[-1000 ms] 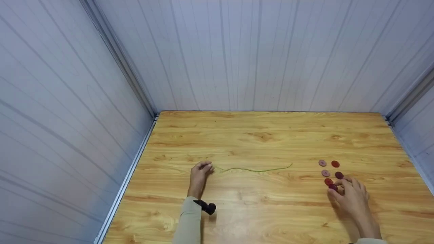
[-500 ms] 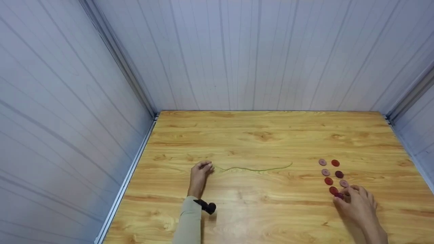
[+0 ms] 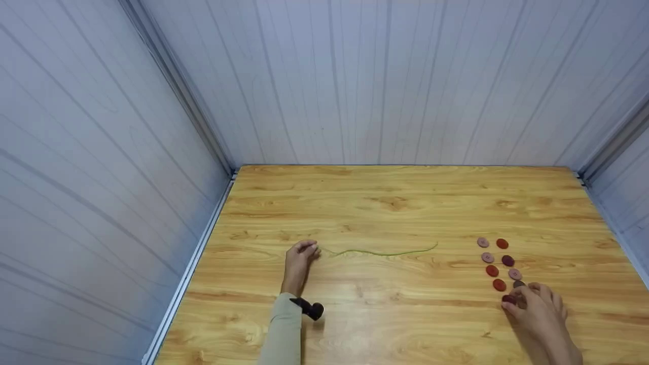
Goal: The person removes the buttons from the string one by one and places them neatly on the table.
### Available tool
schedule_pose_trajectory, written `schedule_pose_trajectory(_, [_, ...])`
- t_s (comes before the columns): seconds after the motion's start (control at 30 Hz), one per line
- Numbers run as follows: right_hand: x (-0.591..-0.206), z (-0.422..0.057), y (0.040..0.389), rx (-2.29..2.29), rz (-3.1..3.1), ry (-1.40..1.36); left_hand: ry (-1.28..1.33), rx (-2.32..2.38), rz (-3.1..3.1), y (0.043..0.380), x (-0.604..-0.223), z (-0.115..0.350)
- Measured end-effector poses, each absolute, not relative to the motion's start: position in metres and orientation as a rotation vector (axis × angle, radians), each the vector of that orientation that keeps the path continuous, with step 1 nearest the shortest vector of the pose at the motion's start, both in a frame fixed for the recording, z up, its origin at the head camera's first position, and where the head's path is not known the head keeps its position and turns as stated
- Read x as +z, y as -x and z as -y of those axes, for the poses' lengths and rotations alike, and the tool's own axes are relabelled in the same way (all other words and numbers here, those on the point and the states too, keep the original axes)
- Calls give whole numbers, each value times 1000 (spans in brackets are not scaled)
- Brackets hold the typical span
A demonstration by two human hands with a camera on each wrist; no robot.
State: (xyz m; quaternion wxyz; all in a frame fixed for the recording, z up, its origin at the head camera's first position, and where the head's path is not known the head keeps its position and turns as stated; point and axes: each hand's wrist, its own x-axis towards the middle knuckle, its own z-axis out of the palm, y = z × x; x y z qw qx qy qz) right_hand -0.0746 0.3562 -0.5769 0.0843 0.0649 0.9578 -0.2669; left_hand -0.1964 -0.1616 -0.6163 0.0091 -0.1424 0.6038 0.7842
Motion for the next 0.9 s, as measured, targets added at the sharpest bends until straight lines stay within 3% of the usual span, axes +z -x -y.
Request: schedule_pose_trajectory(0.9, [-577, -354, 75, -817, -2847, -207, 466, 2477, -1900, 200, -616, 160])
